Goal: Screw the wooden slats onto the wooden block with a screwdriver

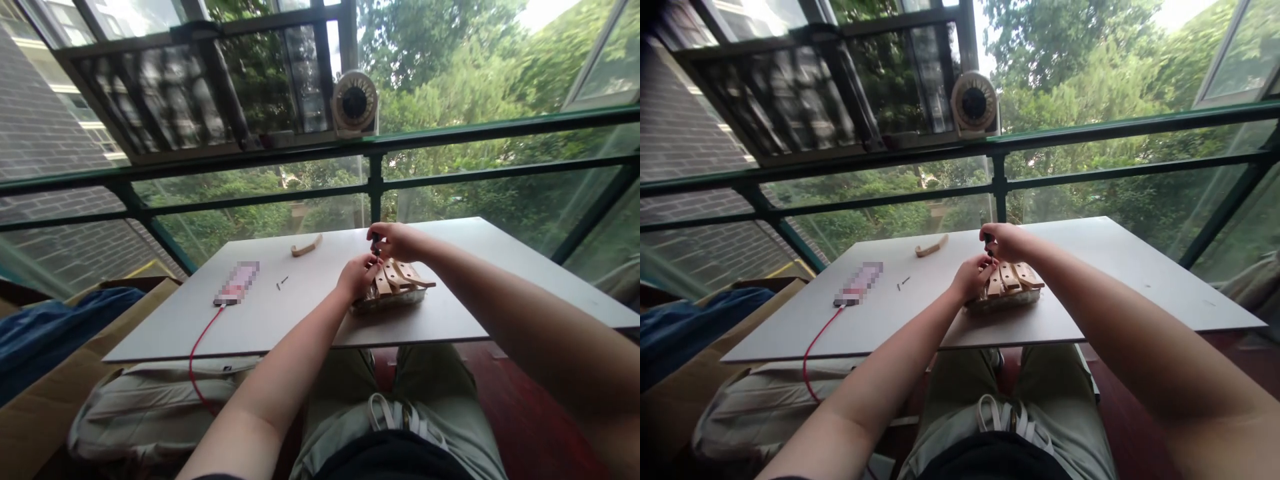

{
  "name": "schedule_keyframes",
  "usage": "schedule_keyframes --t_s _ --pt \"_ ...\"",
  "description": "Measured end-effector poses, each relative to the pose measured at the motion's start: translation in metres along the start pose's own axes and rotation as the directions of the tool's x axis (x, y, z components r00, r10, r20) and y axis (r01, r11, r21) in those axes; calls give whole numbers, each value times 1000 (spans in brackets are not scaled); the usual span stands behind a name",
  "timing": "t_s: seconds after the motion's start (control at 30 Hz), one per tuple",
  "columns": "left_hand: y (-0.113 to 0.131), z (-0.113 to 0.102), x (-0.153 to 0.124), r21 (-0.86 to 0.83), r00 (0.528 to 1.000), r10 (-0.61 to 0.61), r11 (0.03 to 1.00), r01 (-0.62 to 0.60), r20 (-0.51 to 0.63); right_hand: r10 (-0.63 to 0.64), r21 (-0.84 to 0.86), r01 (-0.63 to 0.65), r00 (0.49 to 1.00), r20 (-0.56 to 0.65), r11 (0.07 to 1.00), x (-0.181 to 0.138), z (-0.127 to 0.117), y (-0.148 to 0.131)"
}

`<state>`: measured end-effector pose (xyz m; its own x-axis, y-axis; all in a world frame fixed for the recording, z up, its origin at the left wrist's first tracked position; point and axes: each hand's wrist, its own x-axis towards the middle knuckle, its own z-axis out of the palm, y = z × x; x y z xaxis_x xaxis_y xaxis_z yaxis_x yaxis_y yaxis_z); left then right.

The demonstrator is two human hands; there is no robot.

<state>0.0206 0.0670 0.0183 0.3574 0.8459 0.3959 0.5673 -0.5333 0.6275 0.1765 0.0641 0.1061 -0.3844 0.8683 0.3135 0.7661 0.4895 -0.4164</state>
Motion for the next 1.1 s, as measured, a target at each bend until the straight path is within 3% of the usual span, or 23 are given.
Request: schedule_keyframes --t_s 0.67,0.83,1.0,1.1 --pt "-39 11 117 -38 996 27 999 -24 80 31 -111 -29 999 16 993 100 -13 77" --pt "-49 15 137 -25 997 38 999 -37 68 17 -119 -15 1000 12 993 108 -14 89" --pt "-52 14 142 -60 997 34 998 -30 75 -55 87 49 996 74 995 105 -27 94" --pt "-53 14 144 -97 993 42 995 -31 108 -96 83 90 993 69 993 104 -37 94"
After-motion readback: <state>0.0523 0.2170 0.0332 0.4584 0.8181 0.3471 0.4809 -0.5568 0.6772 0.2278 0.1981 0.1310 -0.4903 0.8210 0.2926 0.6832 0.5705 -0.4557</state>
